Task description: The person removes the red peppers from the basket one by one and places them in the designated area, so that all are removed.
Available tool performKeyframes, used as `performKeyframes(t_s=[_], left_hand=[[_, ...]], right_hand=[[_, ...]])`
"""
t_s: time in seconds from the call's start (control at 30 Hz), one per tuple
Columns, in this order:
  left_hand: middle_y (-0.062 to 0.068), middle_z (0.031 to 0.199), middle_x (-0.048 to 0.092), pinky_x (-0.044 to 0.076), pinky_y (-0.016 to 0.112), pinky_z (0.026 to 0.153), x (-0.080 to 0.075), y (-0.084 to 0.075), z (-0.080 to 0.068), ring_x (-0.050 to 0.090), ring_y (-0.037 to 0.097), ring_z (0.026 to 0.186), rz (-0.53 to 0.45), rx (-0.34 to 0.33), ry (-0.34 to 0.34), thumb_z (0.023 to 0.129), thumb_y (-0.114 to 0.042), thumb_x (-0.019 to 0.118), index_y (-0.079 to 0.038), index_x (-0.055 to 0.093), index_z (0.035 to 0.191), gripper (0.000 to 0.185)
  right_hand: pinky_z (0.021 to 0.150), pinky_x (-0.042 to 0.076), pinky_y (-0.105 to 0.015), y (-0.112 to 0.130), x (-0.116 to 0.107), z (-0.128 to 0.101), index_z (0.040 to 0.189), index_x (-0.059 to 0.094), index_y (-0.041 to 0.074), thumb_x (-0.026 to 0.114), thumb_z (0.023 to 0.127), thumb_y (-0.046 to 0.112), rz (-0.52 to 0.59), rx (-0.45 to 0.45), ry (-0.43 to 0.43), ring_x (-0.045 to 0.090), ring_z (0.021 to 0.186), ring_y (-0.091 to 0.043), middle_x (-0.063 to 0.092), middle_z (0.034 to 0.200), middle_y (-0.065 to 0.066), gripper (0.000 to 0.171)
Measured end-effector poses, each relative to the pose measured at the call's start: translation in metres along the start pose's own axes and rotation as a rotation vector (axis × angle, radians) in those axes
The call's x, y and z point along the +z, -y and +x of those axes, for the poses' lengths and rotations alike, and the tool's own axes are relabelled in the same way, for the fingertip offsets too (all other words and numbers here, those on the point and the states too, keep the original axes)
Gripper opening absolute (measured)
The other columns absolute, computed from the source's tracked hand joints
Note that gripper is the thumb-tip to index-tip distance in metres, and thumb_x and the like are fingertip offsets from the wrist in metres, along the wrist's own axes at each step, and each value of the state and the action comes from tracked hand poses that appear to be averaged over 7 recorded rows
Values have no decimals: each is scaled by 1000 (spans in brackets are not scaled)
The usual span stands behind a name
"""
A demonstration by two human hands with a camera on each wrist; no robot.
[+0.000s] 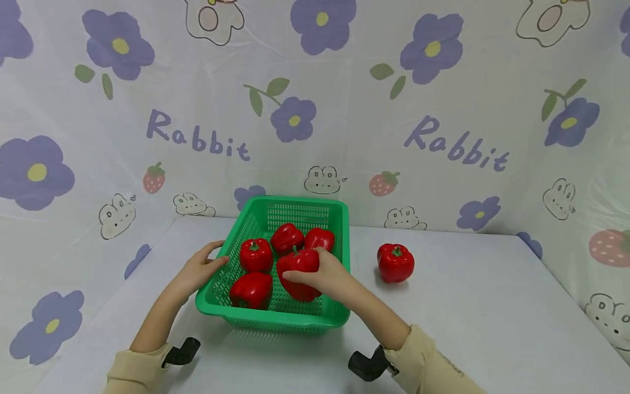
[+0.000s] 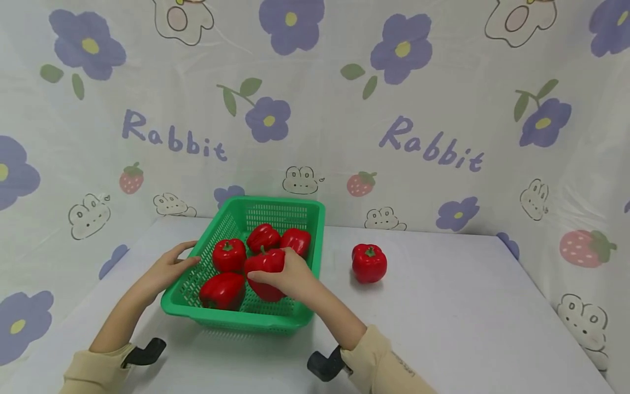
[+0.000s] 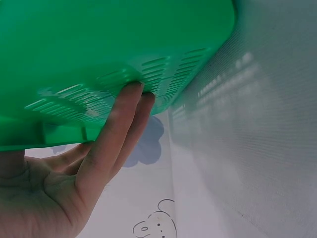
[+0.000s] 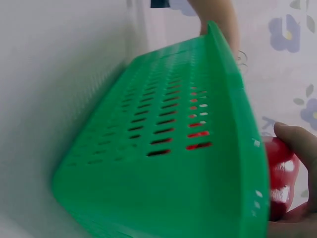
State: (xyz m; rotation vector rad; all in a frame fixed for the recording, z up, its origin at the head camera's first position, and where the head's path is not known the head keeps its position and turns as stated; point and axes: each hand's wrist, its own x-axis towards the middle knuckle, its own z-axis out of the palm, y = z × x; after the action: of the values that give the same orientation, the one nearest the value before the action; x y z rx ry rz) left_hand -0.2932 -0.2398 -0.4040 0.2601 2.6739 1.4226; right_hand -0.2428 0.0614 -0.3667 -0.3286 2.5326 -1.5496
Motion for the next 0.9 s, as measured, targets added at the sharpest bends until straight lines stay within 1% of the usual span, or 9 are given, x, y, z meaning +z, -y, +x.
performKeyframes(t_s=[0.27, 0.43, 0.6, 0.9], left_hand=[[35, 120, 61, 61, 34, 66, 0, -2, -1, 73, 23, 83, 0, 1, 3, 101, -27, 49, -3, 28, 151, 59], [35, 120, 61, 61, 34, 65, 0, -2, -1, 73, 23, 82, -7, -3, 3, 101, -26, 49, -3, 28, 151, 59], [36, 121, 60, 61, 35, 65, 0, 0, 0, 73, 24, 83, -7, 0, -1, 101, -26, 49, -3, 28, 151, 59], [36, 122, 59, 61, 35, 66, -1, 1, 0, 73, 26, 86, -13, 6, 4, 101, -25, 49, -3, 28, 151, 58]], right_hand=[[83, 59, -42, 2, -14, -3, 138, 43, 8, 76, 83, 37, 46, 14, -38, 57, 117, -29, 59, 128, -11, 70], [86, 58, -43, 2, -25, -6, 140, 41, 9, 76, 83, 35, 66, 25, -84, 55, 121, -32, 57, 133, -12, 72], [88, 58, -44, -1, -40, -10, 141, 39, 9, 75, 83, 35, 48, 16, -129, 53, 124, -34, 54, 137, -13, 73], [90, 56, -45, -7, -67, -20, 145, 34, 10, 74, 84, 39, 19, 52, -201, 48, 128, -34, 49, 141, -12, 78]])
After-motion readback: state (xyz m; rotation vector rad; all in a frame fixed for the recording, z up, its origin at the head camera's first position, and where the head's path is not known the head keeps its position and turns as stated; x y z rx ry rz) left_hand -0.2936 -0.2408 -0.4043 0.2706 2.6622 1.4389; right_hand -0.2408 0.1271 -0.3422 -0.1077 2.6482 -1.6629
